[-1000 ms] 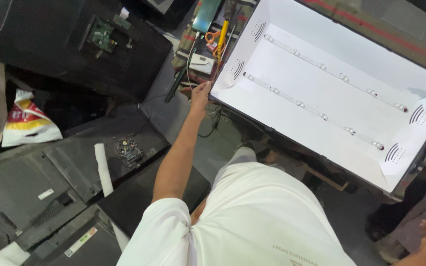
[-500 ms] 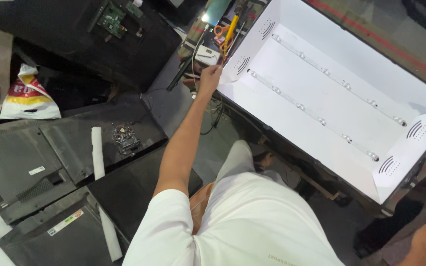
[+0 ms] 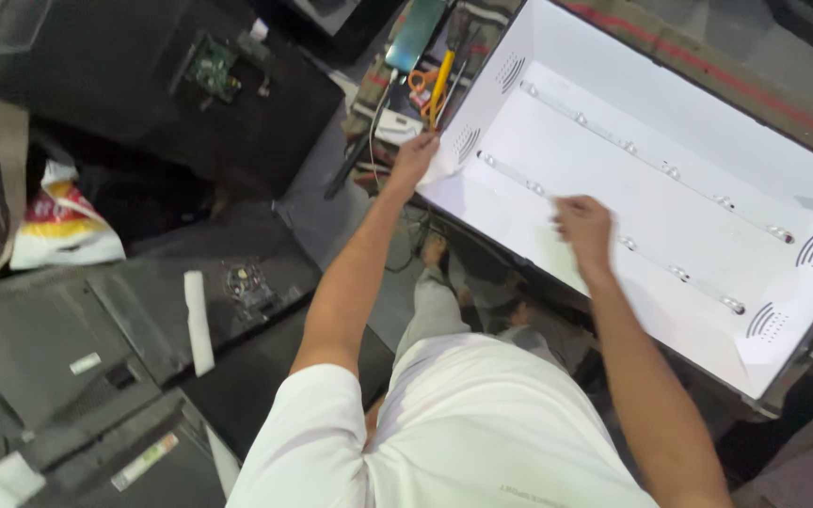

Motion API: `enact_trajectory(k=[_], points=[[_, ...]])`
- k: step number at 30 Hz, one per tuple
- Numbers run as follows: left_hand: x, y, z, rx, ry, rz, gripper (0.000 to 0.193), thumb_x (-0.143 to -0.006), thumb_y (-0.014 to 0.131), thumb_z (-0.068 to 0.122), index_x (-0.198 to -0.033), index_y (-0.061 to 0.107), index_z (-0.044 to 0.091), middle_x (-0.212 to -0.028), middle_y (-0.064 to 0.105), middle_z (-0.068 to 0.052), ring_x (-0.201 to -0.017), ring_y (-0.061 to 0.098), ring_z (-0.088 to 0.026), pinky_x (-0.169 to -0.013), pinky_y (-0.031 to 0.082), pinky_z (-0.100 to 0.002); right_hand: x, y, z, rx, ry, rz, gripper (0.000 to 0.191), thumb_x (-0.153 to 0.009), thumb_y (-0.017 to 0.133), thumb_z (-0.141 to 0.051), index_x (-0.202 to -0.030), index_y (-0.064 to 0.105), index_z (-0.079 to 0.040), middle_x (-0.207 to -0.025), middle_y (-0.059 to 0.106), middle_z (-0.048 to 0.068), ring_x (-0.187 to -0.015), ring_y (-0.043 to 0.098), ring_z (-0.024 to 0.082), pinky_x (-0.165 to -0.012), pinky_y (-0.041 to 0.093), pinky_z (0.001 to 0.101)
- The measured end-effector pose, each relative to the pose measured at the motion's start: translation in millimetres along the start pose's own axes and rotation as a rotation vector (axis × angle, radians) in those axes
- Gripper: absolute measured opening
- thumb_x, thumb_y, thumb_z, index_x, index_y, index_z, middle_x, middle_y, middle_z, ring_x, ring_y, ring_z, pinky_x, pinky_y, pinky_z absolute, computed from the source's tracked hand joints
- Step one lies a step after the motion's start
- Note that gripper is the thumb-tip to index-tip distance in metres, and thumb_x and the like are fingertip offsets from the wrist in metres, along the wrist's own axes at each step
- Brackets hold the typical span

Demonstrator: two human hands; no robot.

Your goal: The person works on a disassembled TV backlight panel lying on a padded workbench, pressing and aligning LED light strips and the white diffuser sheet inside the frame. They run their fingers along the strip edges and panel border to seat the components, reposition the panel, and press along its edges.

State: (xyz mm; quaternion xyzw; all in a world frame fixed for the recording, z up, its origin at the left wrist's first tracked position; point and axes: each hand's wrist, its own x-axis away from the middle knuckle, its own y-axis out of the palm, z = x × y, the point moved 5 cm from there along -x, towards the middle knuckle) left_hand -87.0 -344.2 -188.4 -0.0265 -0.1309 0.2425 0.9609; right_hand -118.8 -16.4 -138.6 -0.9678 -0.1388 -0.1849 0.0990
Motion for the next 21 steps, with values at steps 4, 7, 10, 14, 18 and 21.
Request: enact_trajectory(k=[4, 7, 10, 14, 18, 21], points=[[-30, -3, -15, -0.064, -0.005, -0.049, 0.037, -0.101, 0.063, 0.022, -0.125, 0.07, -0.004, -0.103, 0.074, -0.007, -0.096, 0.065, -0.013, -0.085, 0.051, -0.027, -41, 116, -57, -0.096, 0.05, -0.08, 0.025, -0.091, 0.078, -0.021, -0.097, 0.071, 0.002, -0.077, 0.071, 0.008, -0.06, 0.063, 0.01, -0.049, 0.049, 0.0243], [-41, -9, -26, -0.008, 0.02, -0.025, 0.037, -0.102, 0.062, 0.021, -0.13, 0.063, -0.002, -0.112, 0.073, -0.007, -0.102, 0.065, -0.012, -0.09, 0.052, -0.027, -64, 169, -80, -0.07, 0.061, -0.045, 0.023, -0.089, 0.079, -0.019, -0.095, 0.071, 0.002, -0.075, 0.071, 0.007, -0.059, 0.063, 0.01, -0.048, 0.05, 0.0246], [-40, -9, -39, 0.001, -0.067, -0.049, 0.038, -0.102, 0.058, 0.017, -0.134, 0.066, -0.001, -0.108, 0.073, -0.011, -0.096, 0.064, -0.016, -0.086, 0.051, -0.029, -82, 195, -89, -0.024, 0.046, 0.008, 0.019, -0.088, 0.079, -0.016, -0.093, 0.072, 0.002, -0.074, 0.071, 0.006, -0.058, 0.064, 0.009, -0.049, 0.05, 0.0246], [-38, -11, -50, 0.022, -0.098, -0.024, 0.036, -0.102, 0.058, 0.015, -0.133, 0.064, -0.002, -0.114, 0.073, -0.011, -0.102, 0.066, -0.016, -0.091, 0.052, -0.03, -90, 216, -82, 0.023, 0.053, 0.072, 0.016, -0.086, 0.079, -0.012, -0.091, 0.071, 0.002, -0.071, 0.071, 0.006, -0.058, 0.064, 0.009, -0.051, 0.052, 0.024], [-36, -8, -61, 0.183, -0.166, -0.078, 0.038, -0.102, 0.056, 0.015, -0.136, 0.062, -0.002, -0.119, 0.071, -0.009, -0.108, 0.064, -0.015, -0.095, 0.05, -0.029, -89, 225, -75, -0.025, 0.07, 0.107, 0.016, -0.086, 0.079, -0.011, -0.091, 0.069, 0.001, -0.07, 0.071, 0.006, -0.057, 0.065, 0.01, -0.05, 0.052, 0.0248], [-37, -5, -63, 0.253, -0.191, -0.113, 0.036, -0.103, 0.055, 0.016, -0.132, 0.062, -0.004, -0.116, 0.07, -0.009, -0.106, 0.063, -0.015, -0.094, 0.049, -0.029, -87, 226, -74, 0.012, 0.075, 0.134, 0.015, -0.087, 0.077, -0.011, -0.091, 0.069, 0.001, -0.071, 0.072, 0.007, -0.058, 0.066, 0.01, -0.051, 0.053, 0.0253]])
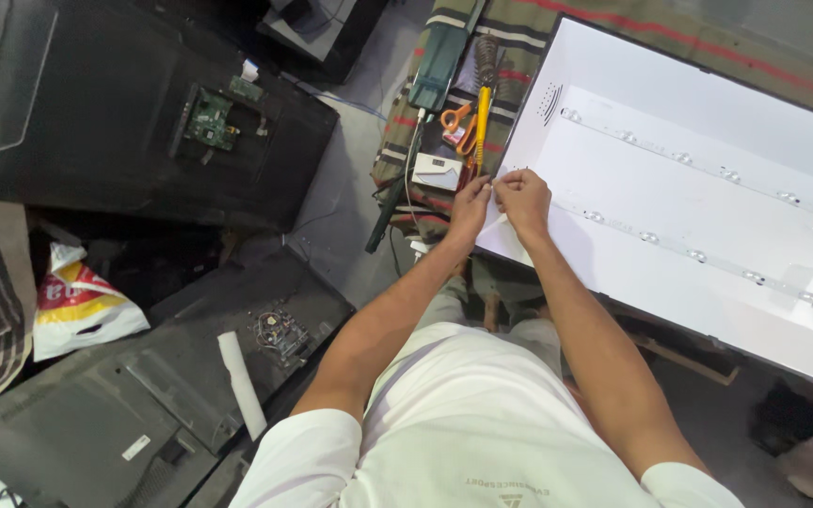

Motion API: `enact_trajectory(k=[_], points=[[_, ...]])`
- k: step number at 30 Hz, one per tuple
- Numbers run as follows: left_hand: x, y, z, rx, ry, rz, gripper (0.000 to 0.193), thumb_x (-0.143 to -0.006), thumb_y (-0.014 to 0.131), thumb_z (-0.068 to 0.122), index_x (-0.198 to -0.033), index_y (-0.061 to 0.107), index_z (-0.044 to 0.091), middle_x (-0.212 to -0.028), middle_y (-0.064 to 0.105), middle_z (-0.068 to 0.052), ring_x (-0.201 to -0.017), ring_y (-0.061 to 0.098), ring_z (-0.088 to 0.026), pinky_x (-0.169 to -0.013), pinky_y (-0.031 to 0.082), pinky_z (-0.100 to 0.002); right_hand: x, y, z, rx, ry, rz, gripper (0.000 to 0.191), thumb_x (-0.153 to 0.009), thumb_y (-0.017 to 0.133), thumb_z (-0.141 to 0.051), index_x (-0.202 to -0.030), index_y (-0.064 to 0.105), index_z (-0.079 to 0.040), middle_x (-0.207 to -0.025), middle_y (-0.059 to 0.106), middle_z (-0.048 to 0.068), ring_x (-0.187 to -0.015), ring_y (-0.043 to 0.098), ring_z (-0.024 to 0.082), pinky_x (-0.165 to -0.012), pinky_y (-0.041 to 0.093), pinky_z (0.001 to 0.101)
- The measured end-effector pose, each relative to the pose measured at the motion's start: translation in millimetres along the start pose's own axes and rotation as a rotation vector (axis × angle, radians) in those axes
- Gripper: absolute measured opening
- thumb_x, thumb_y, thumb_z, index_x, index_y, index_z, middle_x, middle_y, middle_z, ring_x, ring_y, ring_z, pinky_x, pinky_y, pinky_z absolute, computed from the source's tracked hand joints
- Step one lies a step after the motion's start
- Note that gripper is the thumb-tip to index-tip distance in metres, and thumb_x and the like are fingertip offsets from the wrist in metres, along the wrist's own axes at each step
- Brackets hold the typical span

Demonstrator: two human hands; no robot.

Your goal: The person works on a disassembled TV backlight panel lying on a padded workbench, pressing and aligning LED light strips and the white diffuser sheet inside the frame. They run their fingers along the strip edges and panel border to seat the components, reposition the panel, and press along its edges.

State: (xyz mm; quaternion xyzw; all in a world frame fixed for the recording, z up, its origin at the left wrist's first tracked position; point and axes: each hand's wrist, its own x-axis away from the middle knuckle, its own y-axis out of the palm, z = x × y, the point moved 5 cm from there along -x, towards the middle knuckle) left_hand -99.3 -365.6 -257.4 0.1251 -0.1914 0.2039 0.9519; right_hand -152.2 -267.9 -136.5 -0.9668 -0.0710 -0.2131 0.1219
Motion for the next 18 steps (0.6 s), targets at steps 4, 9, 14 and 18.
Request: enact_trajectory(k=[4, 9, 14, 18], points=[[-3, 3, -1, 0.046, -0.037, -0.01, 0.032, -0.104, 0.054, 0.017, -0.124, 0.066, -0.005, -0.106, 0.07, -0.009, -0.098, 0.063, -0.014, -0.087, 0.049, -0.029, -4, -1, -4, 0.093, -0.02, 0.023, 0.017, -0.089, 0.077, -0.013, -0.088, 0.071, 0.002, -0.072, 0.074, 0.009, -0.06, 0.069, 0.01, -0.054, 0.057, 0.0255], [-4, 5, -1, 0.05, -0.038, -0.005, 0.03, -0.105, 0.053, 0.016, -0.122, 0.067, -0.004, -0.104, 0.07, -0.007, -0.095, 0.062, -0.012, -0.086, 0.049, -0.028, -9, 2, -7, 0.158, -0.018, 0.037, 0.017, -0.089, 0.076, -0.013, -0.086, 0.073, 0.003, -0.072, 0.075, 0.01, -0.058, 0.071, 0.011, -0.056, 0.059, 0.0261], [-5, 7, 2, 0.112, -0.023, -0.024, 0.028, -0.106, 0.052, 0.013, -0.121, 0.068, -0.005, -0.103, 0.07, -0.007, -0.094, 0.063, -0.011, -0.084, 0.05, -0.028, -9, 7, -13, 0.373, -0.111, 0.087, 0.018, -0.091, 0.075, -0.014, -0.086, 0.073, 0.003, -0.07, 0.074, 0.015, -0.059, 0.072, 0.019, -0.06, 0.057, 0.0323], [-6, 10, 5, 0.142, -0.022, -0.021, 0.027, -0.107, 0.051, 0.011, -0.121, 0.068, -0.005, -0.105, 0.071, -0.006, -0.097, 0.064, -0.011, -0.087, 0.05, -0.027, -7, 10, -22, 0.463, -0.308, 0.165, 0.01, -0.086, 0.075, -0.009, -0.086, 0.075, 0.001, -0.074, 0.074, 0.017, -0.068, 0.075, 0.027, -0.066, 0.058, 0.0364]])
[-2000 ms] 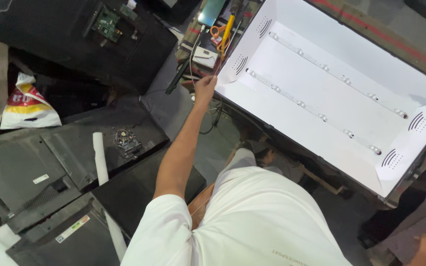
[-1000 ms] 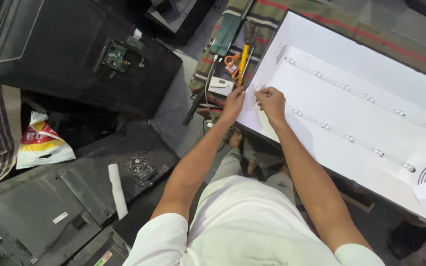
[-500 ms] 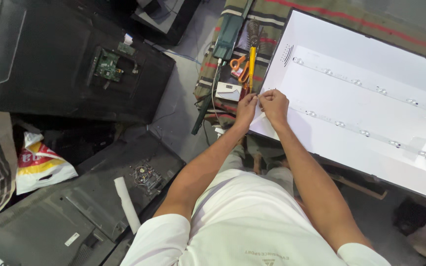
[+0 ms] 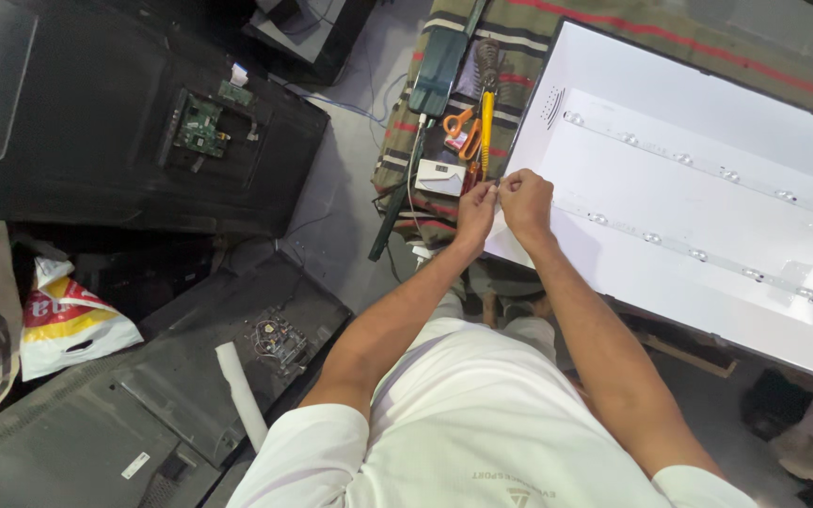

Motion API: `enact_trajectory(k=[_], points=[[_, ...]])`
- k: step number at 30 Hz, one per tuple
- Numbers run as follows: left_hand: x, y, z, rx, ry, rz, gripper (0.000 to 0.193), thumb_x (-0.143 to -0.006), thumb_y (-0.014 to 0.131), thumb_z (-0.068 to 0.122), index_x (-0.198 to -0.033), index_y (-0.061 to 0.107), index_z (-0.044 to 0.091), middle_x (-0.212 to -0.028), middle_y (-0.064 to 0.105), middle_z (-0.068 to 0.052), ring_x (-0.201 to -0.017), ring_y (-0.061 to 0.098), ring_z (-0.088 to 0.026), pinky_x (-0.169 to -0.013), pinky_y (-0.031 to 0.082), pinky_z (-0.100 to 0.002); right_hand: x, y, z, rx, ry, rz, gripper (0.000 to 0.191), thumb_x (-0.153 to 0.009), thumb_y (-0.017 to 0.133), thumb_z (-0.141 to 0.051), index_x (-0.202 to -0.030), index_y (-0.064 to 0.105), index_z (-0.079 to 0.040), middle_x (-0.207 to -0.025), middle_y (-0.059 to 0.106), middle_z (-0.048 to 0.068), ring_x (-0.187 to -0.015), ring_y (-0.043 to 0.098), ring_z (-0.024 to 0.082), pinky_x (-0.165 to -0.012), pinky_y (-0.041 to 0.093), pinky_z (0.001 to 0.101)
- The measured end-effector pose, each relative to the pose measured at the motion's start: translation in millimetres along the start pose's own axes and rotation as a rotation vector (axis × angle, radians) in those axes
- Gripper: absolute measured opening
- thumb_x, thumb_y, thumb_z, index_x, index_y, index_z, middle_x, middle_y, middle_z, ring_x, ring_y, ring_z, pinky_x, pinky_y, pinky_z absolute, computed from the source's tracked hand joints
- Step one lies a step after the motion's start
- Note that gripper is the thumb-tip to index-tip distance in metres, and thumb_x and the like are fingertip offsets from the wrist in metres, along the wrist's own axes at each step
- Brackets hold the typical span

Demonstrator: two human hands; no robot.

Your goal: The person works on a disassembled TV backlight panel lying on a padded workbench, pressing and aligning LED light strips and the white diffuser sheet inside the frame. They run their fingers along the strip edges and panel border to seat the components, reposition the panel, and press along its edges.

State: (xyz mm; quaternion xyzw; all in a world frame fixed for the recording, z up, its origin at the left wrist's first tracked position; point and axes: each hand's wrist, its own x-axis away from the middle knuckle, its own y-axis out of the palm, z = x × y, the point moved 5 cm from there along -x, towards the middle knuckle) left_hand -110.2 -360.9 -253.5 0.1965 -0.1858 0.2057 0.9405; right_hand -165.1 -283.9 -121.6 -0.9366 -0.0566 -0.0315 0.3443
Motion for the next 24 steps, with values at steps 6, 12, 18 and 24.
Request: enact_trajectory(k=[6, 12, 18, 24], points=[[0, 1, -1, -0.009, 0.004, -0.001, 0.027, -0.106, 0.052, 0.01, -0.123, 0.067, -0.006, -0.106, 0.07, -0.005, -0.099, 0.064, -0.011, -0.089, 0.051, -0.027, 3, 4, 3, -0.059, 0.001, 0.002, 0.01, -0.09, 0.072, -0.006, -0.09, 0.073, 0.004, -0.074, 0.073, 0.017, -0.064, 0.073, 0.024, -0.061, 0.057, 0.0357], [-4, 1, -3, -0.069, 0.008, 0.012, 0.03, -0.107, 0.052, 0.011, -0.127, 0.066, -0.006, -0.103, 0.07, -0.007, -0.093, 0.061, -0.013, -0.081, 0.05, -0.029, 1, 7, 24, -0.328, 0.169, -0.09, 0.013, -0.095, 0.066, -0.004, -0.098, 0.07, 0.007, -0.073, 0.073, 0.011, -0.062, 0.071, 0.013, -0.057, 0.058, 0.0278], [-4, 3, -1, -0.024, -0.016, 0.001, 0.031, -0.106, 0.052, 0.013, -0.128, 0.065, -0.006, -0.11, 0.072, -0.009, -0.098, 0.064, -0.012, -0.085, 0.051, -0.028, 2, 2, 22, -0.248, 0.029, -0.083, 0.016, -0.094, 0.064, -0.002, -0.103, 0.072, 0.007, -0.079, 0.074, 0.015, -0.068, 0.073, 0.017, -0.064, 0.058, 0.0299], [-6, 5, 3, -0.054, -0.008, 0.012, 0.033, -0.106, 0.053, 0.013, -0.132, 0.063, -0.004, -0.112, 0.072, -0.009, -0.1, 0.065, -0.011, -0.087, 0.051, -0.027, -3, -2, 8, -0.021, -0.16, -0.051, 0.013, -0.092, 0.069, -0.005, -0.098, 0.074, 0.005, -0.086, 0.073, 0.023, -0.077, 0.075, 0.03, -0.071, 0.057, 0.0364]])
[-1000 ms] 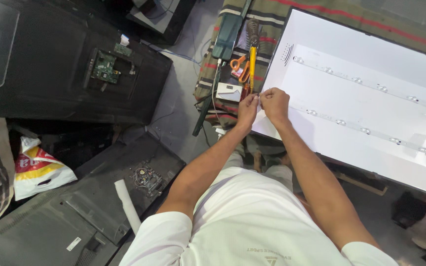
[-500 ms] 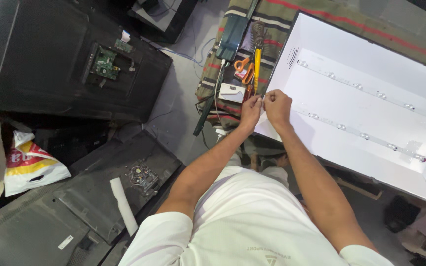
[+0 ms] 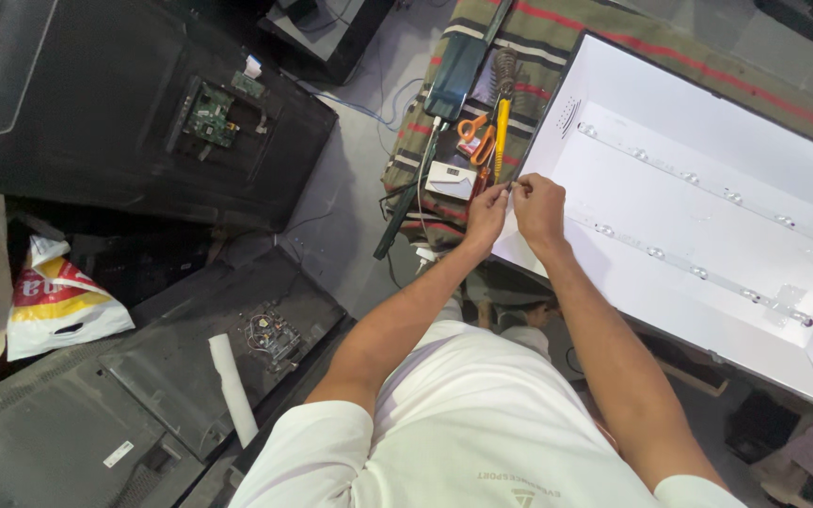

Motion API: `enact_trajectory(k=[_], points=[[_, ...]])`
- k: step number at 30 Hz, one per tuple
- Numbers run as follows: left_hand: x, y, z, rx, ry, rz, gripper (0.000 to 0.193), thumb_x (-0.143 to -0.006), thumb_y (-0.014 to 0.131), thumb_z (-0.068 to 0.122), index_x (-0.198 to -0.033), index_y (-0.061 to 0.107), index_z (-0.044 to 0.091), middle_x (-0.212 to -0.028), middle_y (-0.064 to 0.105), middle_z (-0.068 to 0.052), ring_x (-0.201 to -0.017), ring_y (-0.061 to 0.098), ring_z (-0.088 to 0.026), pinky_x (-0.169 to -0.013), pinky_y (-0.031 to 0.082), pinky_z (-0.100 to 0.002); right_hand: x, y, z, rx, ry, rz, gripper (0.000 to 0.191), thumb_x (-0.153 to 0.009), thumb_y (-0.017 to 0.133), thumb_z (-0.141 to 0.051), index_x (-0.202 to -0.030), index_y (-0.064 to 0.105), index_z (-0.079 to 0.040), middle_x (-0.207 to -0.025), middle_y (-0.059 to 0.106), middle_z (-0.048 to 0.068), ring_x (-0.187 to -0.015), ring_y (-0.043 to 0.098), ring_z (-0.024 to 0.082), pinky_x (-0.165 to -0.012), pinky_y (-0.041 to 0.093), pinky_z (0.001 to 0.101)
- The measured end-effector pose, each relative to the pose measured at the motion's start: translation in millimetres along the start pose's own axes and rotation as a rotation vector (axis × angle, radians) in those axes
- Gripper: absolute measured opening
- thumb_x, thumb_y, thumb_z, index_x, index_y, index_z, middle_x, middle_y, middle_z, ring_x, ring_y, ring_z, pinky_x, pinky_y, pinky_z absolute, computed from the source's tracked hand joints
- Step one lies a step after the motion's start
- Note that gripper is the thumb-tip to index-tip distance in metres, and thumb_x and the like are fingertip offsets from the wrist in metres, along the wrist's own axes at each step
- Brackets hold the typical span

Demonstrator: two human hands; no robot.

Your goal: The person works on a disassembled TV backlight panel lying on a padded workbench, pressing and aligning LED light strips and the white diffuser sheet inside the frame. They run their fingers along the strip edges and panel border to seat the components, reposition the panel, and press along its edges.

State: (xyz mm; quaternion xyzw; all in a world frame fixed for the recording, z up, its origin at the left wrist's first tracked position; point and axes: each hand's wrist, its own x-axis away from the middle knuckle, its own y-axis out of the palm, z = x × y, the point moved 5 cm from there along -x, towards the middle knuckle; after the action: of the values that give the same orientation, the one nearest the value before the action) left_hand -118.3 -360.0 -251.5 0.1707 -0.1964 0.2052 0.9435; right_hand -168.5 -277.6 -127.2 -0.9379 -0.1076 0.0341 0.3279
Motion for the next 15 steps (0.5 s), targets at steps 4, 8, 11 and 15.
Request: enact_trajectory(k=[4, 8, 11, 15], points=[[-0.4, 1.2, 1.5, 0.003, 0.008, -0.014, 0.034, -0.106, 0.052, 0.012, -0.134, 0.064, -0.004, -0.112, 0.072, -0.009, -0.099, 0.063, -0.012, -0.086, 0.05, -0.028, -2.1, 0.8, 0.6, 0.024, 0.037, -0.012, 0.012, -0.091, 0.071, -0.006, -0.096, 0.075, 0.004, -0.085, 0.073, 0.023, -0.077, 0.074, 0.033, -0.072, 0.057, 0.0393], [-3.0, 1.3, 3.7, 0.027, 0.031, -0.034, 0.033, -0.107, 0.051, 0.011, -0.134, 0.063, -0.004, -0.114, 0.072, -0.008, -0.102, 0.064, -0.011, -0.09, 0.05, -0.027, -1.9, 3.9, -2.0, 0.127, -0.01, 0.006, 0.01, -0.091, 0.072, -0.006, -0.093, 0.075, 0.003, -0.086, 0.072, 0.023, -0.078, 0.071, 0.038, -0.073, 0.056, 0.0444], [-4.3, 1.6, 5.3, 0.036, 0.045, -0.056, 0.033, -0.107, 0.051, 0.011, -0.133, 0.063, -0.004, -0.114, 0.072, -0.008, -0.103, 0.064, -0.011, -0.091, 0.05, -0.027, -3.7, 8.4, -3.4, 0.241, -0.047, -0.008, 0.01, -0.089, 0.073, -0.008, -0.09, 0.073, 0.003, -0.086, 0.071, 0.023, -0.079, 0.069, 0.041, -0.072, 0.054, 0.0482], [-4.8, 0.0, 6.9, -0.009, 0.06, -0.043, 0.032, -0.107, 0.052, 0.011, -0.132, 0.065, -0.005, -0.111, 0.072, -0.009, -0.1, 0.064, -0.013, -0.089, 0.05, -0.028, -4.7, 8.8, -2.7, 0.15, -0.066, 0.021, 0.01, -0.09, 0.074, -0.007, -0.091, 0.069, 0.003, -0.086, 0.071, 0.021, -0.078, 0.071, 0.037, -0.071, 0.055, 0.0454]])
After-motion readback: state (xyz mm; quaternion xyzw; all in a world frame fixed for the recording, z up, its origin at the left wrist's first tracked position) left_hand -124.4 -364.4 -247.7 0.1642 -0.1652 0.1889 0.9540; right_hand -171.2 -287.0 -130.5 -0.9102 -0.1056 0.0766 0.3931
